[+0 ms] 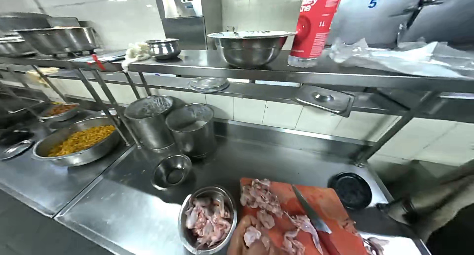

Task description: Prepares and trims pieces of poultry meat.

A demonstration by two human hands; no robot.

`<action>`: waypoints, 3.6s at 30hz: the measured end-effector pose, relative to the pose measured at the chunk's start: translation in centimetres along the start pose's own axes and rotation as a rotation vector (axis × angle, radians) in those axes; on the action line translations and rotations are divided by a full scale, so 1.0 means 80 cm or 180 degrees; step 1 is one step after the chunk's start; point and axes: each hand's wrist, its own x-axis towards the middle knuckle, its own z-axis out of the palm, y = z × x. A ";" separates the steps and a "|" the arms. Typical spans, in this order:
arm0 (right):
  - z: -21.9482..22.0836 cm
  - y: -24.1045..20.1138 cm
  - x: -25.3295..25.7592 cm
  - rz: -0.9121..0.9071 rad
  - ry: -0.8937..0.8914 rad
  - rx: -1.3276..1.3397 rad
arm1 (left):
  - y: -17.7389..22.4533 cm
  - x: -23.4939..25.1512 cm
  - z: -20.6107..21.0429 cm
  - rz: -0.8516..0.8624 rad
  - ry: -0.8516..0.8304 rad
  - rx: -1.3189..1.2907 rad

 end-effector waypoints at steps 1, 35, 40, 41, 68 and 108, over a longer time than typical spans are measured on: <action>0.001 0.001 -0.002 0.0022 0.0033 -0.0100 | 0.001 0.000 0.000 0.0033 0.0023 0.0086; 0.013 0.012 -0.022 0.1121 -0.1315 -0.0729 | -0.043 0.000 -0.005 -0.1872 0.1434 -0.0226; 0.011 0.014 -0.023 0.1325 -0.1665 -0.0581 | -0.052 0.005 -0.015 -0.2468 0.1407 -0.0352; 0.010 0.015 -0.024 0.1349 -0.1696 -0.0572 | -0.052 0.006 -0.015 -0.2554 0.1372 -0.0419; 0.015 0.069 -0.058 0.2439 -0.0645 0.2332 | -0.085 -0.015 -0.033 -0.1281 -0.0141 0.2610; -0.103 0.282 -0.138 0.3219 -0.0149 -0.1216 | -0.176 -0.040 -0.059 -0.2703 -0.0993 0.2488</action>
